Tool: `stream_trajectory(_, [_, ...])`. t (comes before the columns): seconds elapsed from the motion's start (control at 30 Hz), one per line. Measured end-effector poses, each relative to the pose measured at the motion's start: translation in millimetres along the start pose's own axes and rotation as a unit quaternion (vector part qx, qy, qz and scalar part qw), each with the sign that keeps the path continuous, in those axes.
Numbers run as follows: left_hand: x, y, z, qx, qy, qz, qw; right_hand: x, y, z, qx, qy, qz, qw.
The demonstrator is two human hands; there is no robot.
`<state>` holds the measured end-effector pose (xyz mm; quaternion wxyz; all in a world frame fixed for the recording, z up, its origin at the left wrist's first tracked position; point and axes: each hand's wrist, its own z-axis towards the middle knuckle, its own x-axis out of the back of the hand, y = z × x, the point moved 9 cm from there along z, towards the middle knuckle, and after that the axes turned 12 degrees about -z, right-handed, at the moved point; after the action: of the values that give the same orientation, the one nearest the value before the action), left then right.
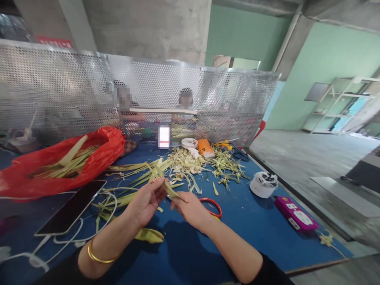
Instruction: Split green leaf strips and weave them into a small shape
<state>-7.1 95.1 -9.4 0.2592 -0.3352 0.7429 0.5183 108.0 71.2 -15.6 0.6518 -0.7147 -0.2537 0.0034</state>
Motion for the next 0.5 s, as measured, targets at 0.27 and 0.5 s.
stream_trajectory(0.27, [39.2,55,16,-0.109,0.107,-0.014,0.988,131,39,-43,-0.061,0.223,-0.419,0.878])
stream_trajectory(0.5, [46.0,84,15,-0.142,0.116,-0.027,0.983,150,26,-51,-0.080,0.312,-0.683,0.656])
